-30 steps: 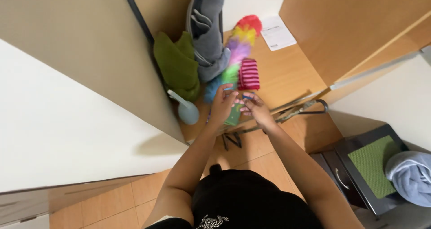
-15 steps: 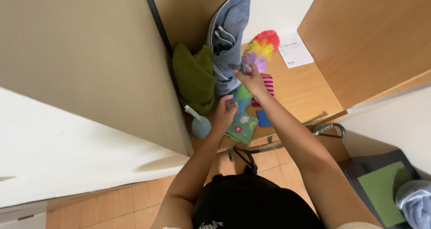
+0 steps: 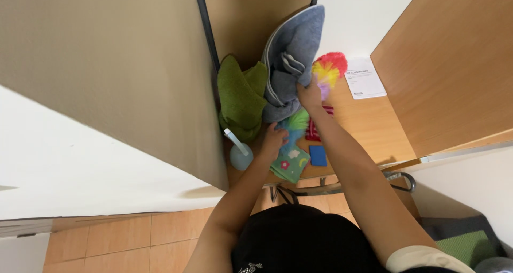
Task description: Organizing various items from a shelf onto a bed and then dusting the shelf area.
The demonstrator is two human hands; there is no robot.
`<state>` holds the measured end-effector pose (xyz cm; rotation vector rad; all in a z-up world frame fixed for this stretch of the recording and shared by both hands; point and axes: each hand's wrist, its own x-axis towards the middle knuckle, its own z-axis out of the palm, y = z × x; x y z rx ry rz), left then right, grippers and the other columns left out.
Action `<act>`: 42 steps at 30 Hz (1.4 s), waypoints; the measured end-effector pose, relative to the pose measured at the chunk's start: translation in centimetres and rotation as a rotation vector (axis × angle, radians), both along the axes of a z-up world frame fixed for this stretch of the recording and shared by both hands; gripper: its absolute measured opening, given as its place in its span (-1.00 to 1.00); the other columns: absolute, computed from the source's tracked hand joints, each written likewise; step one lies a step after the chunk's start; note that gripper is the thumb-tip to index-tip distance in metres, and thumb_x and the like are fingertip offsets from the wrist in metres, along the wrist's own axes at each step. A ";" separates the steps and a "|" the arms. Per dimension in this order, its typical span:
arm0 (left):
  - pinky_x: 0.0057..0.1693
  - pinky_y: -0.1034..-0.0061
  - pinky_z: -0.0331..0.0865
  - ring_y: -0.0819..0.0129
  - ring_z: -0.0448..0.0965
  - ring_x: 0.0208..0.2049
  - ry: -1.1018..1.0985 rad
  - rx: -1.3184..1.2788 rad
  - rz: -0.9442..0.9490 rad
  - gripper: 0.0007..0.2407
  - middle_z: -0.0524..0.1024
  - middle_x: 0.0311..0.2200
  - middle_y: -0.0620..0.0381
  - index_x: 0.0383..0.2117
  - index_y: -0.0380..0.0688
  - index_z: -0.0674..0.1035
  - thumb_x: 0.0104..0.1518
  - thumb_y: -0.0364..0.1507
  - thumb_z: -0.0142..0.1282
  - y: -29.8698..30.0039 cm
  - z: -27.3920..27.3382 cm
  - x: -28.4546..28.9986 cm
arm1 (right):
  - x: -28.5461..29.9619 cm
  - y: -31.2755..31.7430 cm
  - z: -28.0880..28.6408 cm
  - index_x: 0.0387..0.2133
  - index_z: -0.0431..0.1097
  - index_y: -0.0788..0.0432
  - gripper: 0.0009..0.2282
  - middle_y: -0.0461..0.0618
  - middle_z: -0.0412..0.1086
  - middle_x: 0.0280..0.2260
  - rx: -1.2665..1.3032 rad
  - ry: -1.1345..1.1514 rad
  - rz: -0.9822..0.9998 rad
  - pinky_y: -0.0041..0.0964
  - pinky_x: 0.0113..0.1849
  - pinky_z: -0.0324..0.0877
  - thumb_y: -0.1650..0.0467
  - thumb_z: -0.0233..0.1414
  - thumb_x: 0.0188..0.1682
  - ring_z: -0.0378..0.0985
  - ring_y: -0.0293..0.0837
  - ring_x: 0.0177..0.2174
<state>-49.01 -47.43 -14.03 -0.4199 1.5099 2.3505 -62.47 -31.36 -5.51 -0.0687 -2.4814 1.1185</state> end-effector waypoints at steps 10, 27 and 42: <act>-0.07 0.14 0.54 0.06 0.56 -0.21 -0.106 0.553 0.117 -0.44 0.47 -0.18 -0.04 0.27 -0.15 0.24 0.06 -0.62 0.03 1.3 -9.2 -4.3 | 12.8 -0.5 2.8 0.23 0.20 0.25 -0.62 0.01 0.39 0.04 -0.534 0.281 0.426 -0.26 0.08 0.30 0.51 0.01 0.13 0.39 -0.18 0.04; 0.36 -0.28 0.08 -0.13 0.13 0.39 -0.159 1.040 -0.706 -0.26 0.13 0.40 -0.03 0.41 -0.01 0.11 0.16 0.04 0.10 10.9 9.6 14.4 | 44.0 13.2 12.9 0.02 0.38 0.21 -0.81 -0.20 0.42 -0.07 -0.821 0.244 -0.251 -0.36 -0.03 0.36 0.50 0.08 0.15 0.43 -0.33 -0.08; 0.37 0.10 0.19 0.12 0.31 0.30 -0.409 0.566 -0.929 -0.26 0.32 0.31 0.06 0.35 -0.05 0.21 0.07 0.00 0.20 30.5 0.7 42.2 | 75.3 31.4 15.1 0.16 0.29 0.30 -0.57 0.17 0.46 0.03 -1.532 0.356 -0.612 -0.03 0.00 0.48 0.25 -0.05 0.12 0.55 0.04 -0.03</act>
